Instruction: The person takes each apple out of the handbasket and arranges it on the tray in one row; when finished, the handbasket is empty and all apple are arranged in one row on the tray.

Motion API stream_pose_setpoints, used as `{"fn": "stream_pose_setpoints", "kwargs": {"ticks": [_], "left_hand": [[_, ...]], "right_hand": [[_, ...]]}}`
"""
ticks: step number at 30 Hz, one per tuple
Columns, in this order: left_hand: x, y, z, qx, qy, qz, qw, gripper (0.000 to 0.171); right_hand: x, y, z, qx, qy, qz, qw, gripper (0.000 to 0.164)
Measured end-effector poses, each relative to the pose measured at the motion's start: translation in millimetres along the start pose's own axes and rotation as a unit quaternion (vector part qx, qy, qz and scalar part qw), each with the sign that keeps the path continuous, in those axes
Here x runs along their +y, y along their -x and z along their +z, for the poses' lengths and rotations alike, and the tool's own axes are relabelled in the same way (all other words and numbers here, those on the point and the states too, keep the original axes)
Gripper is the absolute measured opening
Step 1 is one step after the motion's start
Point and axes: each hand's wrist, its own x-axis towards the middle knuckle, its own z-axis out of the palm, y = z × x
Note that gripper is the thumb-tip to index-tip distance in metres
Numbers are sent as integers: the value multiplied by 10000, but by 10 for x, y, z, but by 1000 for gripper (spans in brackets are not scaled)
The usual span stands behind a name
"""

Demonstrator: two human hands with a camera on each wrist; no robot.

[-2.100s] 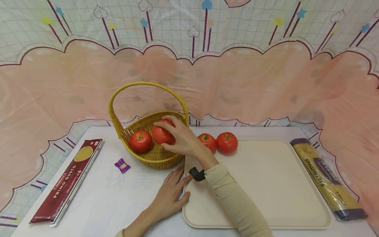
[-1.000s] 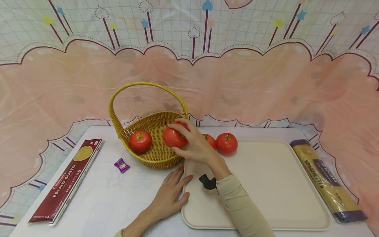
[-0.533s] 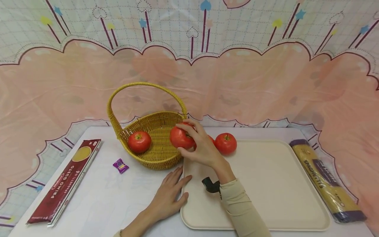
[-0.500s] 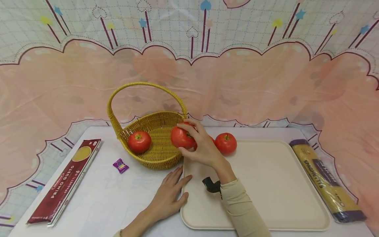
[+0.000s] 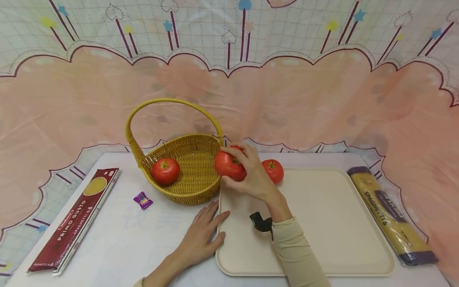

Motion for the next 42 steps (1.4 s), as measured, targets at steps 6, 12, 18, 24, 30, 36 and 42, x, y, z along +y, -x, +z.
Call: {"fn": "stream_pose_setpoints", "kwargs": {"ticks": [6,12,18,24,30,36,42], "left_hand": [[8,-15,-4,-11,33,-30,10000,49],[12,-10,-6,-56,37,-32,10000,49],[9,1,-1,-116,64,-29,9999,49],[3,8,11,-41,30,15,10000,49],[6,8,6,-28,52,-15,10000,49],[18,1,0,-38,73,-22,10000,49],[31,8,-12,-74,113,-55,9999,49]], "right_hand": [[21,17,-61,81,57,102,9999,65],[85,60,-103,82,-85,238,9996,63],[113,89,-143,-25,-219,375,9991,62],[143,98,-170,55,-15,479,9988,65],[195,105,-196,148,110,608,9980,64],[263,128,-242,304,59,736,9968,62],[340,156,-286,413,12,1003,9941,64]]}}
